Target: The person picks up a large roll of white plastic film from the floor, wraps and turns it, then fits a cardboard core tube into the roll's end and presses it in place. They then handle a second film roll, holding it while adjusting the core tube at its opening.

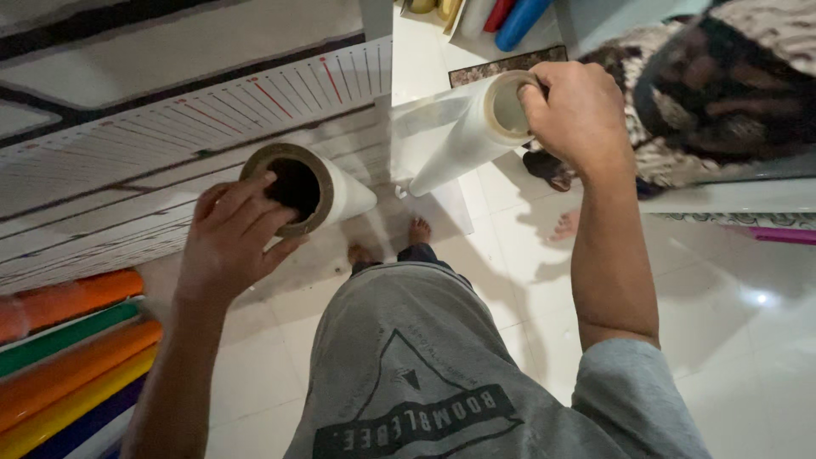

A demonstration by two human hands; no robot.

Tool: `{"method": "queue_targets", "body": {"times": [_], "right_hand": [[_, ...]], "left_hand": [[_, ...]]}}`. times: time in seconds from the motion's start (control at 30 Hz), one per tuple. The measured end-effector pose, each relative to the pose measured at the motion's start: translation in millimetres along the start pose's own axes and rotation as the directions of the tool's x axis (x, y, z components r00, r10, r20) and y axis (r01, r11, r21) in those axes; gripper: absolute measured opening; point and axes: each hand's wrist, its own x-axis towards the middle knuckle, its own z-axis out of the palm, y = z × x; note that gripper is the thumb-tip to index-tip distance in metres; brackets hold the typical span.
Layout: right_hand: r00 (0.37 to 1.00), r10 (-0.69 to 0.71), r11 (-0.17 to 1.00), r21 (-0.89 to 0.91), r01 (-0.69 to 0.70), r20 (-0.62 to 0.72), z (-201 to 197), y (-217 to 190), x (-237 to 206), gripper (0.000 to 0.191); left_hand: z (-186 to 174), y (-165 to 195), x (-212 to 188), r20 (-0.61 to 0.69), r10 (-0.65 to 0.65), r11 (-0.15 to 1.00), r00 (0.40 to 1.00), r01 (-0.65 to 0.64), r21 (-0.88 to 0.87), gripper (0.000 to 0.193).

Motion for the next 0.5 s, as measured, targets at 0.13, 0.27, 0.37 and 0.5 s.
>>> {"method": "queue_targets", "body": {"times": [0.13,0.27,0.37,0.5], "right_hand": [[1.000,-0.023,1.000,-0.020,0.023,0.010,-2.8,-1.5,3.7,0.022],[1.000,-0.023,1.000,0.009,0.023,0.004,-3.3,-5.0,5.0,0.022],[1.000,-0.016,0.999,0.038,0.015,0.005,-4.0,-6.0,4.3,0.022],[1.000,-0.011,0.998,0.069,0.010,0.020,-4.4,-5.5,2.1,0.023]], "left_hand": [[2.4,0.8,-1.1,-0.011,-0.075,0.995,0.997,0.074,-0.063,0.035],[7.7,4.4,-1.8,-0.050,-0.097,0.995,0.994,0.095,-0.041,0.034],[11.8,7.6,-2.2,-0.074,-0.114,0.991,0.991,0.109,-0.073,0.035],[15.6,10.8,-3.2,-0.093,-0.142,0.983,0.985,0.129,-0.130,0.032]]}}
